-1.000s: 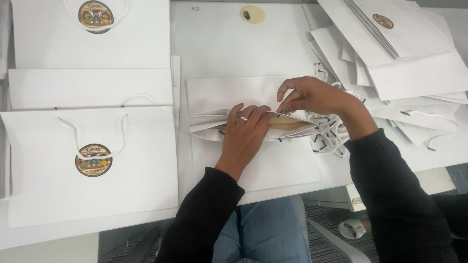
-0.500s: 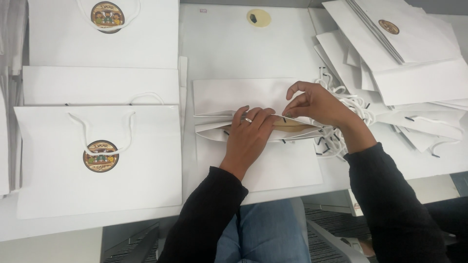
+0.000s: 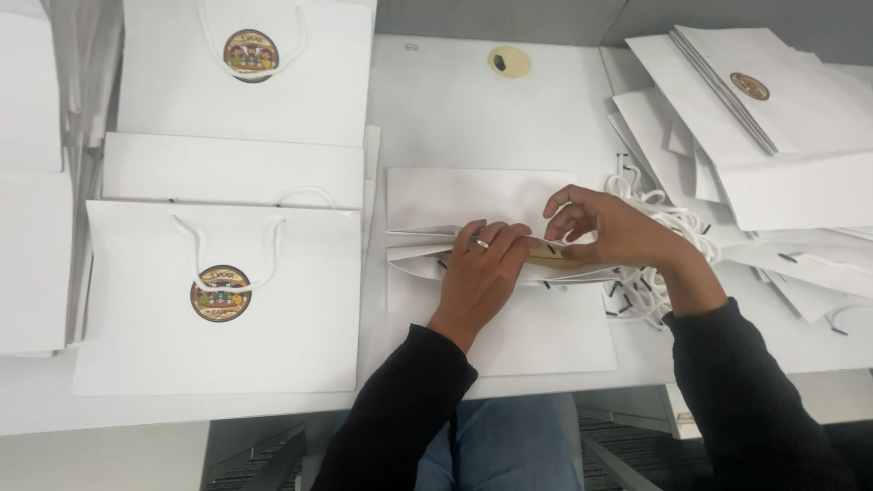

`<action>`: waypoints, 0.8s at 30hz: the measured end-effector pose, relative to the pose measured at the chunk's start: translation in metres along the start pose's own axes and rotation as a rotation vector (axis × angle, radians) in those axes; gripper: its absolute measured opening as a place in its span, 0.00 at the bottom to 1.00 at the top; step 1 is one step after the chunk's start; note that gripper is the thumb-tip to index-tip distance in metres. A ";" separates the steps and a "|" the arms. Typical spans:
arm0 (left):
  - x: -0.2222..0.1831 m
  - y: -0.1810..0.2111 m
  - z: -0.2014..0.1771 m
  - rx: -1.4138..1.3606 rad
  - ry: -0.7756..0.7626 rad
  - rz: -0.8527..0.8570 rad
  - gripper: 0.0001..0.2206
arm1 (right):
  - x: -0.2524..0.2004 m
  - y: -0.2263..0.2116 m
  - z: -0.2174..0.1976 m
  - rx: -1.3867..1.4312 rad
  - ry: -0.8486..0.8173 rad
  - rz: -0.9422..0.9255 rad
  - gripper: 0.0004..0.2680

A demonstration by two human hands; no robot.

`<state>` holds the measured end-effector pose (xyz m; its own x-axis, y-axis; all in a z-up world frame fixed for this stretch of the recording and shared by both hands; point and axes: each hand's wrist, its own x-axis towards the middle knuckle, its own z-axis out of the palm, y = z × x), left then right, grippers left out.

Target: Assembling paper shopping bags by inserting rope handles through holes and securing them.

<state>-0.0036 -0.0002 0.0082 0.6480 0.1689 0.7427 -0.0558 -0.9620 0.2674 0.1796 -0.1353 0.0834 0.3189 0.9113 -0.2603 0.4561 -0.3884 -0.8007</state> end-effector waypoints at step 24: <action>0.000 -0.006 0.008 -0.013 -0.018 -0.035 0.07 | -0.010 0.014 0.041 -0.740 0.582 -0.454 0.02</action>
<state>0.0025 0.0042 0.0013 0.6635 0.1986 0.7213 -0.0426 -0.9525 0.3014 0.1486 -0.1447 0.0523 0.2517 0.8624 0.4392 0.9654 -0.1916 -0.1769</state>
